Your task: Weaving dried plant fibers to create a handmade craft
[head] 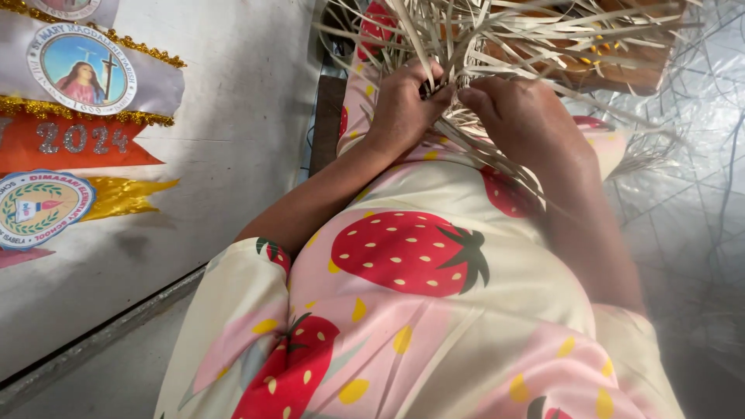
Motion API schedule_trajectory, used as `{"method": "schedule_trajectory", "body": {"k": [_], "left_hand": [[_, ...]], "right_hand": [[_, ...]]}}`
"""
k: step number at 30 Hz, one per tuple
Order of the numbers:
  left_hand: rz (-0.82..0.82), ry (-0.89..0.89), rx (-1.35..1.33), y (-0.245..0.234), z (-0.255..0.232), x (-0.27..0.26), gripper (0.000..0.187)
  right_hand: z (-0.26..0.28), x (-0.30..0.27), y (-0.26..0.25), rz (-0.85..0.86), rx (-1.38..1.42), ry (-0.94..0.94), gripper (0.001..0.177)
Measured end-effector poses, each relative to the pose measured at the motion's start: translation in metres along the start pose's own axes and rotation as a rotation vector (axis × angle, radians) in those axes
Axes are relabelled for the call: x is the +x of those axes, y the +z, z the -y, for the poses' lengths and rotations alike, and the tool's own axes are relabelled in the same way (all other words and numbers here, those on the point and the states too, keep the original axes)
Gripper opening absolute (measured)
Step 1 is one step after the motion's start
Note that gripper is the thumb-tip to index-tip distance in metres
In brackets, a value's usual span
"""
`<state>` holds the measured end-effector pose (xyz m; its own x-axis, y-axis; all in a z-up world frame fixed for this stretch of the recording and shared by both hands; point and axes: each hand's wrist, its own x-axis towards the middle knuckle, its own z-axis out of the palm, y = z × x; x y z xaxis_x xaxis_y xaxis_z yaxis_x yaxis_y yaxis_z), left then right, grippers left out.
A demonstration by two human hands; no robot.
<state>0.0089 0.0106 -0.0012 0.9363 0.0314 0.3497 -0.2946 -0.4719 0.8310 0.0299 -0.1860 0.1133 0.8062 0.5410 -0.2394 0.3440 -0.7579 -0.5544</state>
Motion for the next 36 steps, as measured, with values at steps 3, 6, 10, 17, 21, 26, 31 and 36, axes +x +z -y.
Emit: {"method": "schedule_trajectory", "body": {"k": [3, 6, 10, 17, 21, 26, 31, 36], "left_hand": [[0.017, -0.061, -0.047, -0.004, -0.012, -0.001, 0.020], [0.005, -0.050, -0.003, 0.003, 0.001, -0.003, 0.020], [0.007, -0.046, 0.022, 0.002, -0.001, -0.004, 0.023], [-0.056, -0.078, 0.000, 0.003, -0.003, -0.007, 0.019], [-0.057, -0.182, -0.112, -0.007, -0.020, -0.004, 0.016], [-0.049, -0.071, -0.136, -0.016, -0.026, -0.002, 0.019], [-0.027, -0.112, -0.200, -0.010, -0.015, -0.010, 0.011], [0.041, -0.184, -0.263, -0.016, -0.018, -0.006, 0.021]], "right_hand": [[0.017, 0.000, -0.013, 0.159, 0.004, 0.158, 0.050], [0.021, 0.001, -0.011, 0.197, 0.024, 0.162, 0.046], [0.010, -0.001, 0.000, 0.155, 0.064, 0.069, 0.044], [0.022, 0.001, 0.006, 0.245, -0.176, 0.149, 0.060], [-0.004, 0.018, 0.037, 0.310, -0.370, 0.169, 0.059], [-0.123, 0.042, 0.106, -0.047, -0.627, -0.077, 0.019], [-0.146, 0.024, 0.068, 0.374, -0.677, 0.231, 0.031], [-0.123, -0.032, -0.019, 0.474, -0.290, 0.565, 0.078]]}}
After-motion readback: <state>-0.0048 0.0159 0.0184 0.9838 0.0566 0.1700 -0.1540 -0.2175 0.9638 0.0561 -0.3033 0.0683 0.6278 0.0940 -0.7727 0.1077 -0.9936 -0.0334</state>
